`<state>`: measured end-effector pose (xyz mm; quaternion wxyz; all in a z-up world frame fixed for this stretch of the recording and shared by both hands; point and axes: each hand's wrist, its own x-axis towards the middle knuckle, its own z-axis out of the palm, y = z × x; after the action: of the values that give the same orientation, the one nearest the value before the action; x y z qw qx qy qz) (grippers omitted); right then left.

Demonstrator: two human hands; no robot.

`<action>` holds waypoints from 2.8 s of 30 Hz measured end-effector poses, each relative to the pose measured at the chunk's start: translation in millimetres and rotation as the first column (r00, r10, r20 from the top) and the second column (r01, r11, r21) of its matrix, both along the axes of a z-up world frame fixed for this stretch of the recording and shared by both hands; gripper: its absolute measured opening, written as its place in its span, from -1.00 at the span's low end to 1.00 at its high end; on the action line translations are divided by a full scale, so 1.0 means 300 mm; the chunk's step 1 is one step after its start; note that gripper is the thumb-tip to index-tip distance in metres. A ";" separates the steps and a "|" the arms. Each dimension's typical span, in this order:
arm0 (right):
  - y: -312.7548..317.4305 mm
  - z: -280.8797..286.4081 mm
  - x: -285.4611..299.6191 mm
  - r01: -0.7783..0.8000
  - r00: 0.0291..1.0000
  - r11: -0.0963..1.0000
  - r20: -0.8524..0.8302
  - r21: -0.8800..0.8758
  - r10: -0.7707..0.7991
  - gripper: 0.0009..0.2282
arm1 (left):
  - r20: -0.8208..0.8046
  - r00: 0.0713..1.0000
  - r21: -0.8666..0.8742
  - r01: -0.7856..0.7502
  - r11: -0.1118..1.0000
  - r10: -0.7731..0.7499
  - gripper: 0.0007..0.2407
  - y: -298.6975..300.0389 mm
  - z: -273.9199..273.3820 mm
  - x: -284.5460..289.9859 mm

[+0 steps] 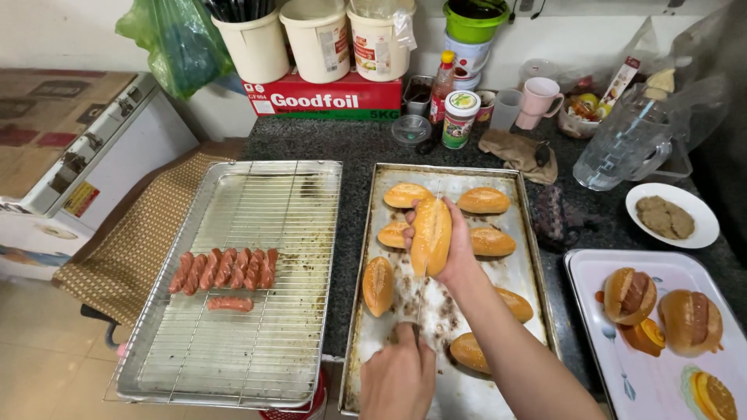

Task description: The recorder prepares hot dogs by slicing buns, placing sausages inside, drizzling sauce using a piping bag, and arranging them on a tray.

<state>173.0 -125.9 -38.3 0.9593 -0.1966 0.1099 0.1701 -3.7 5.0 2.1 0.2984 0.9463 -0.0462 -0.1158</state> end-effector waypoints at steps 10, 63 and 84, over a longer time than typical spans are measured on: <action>0.015 0.039 -0.011 0.011 0.995 1.000 -0.103 -0.014 -0.013 -0.59 | 0.006 1.000 0.049 -0.006 0.999 0.006 -0.74 0.021 -0.042 -0.033; -0.542 -0.326 -0.185 -0.371 0.641 -0.543 -0.631 -0.753 0.438 -0.40 | -0.283 0.956 -0.242 -0.146 0.959 0.074 -0.70 0.280 -0.139 0.043; -0.565 -0.045 -0.164 -0.156 0.986 0.977 0.035 -0.143 0.162 -0.51 | 0.053 0.995 -0.163 -0.076 0.984 0.086 -0.71 -0.250 0.022 -0.025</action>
<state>123.8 -295.4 -51.8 0.9287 -0.2756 0.0831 0.2337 -11.1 -70.0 8.7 0.3766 0.9233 -0.0258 -0.0713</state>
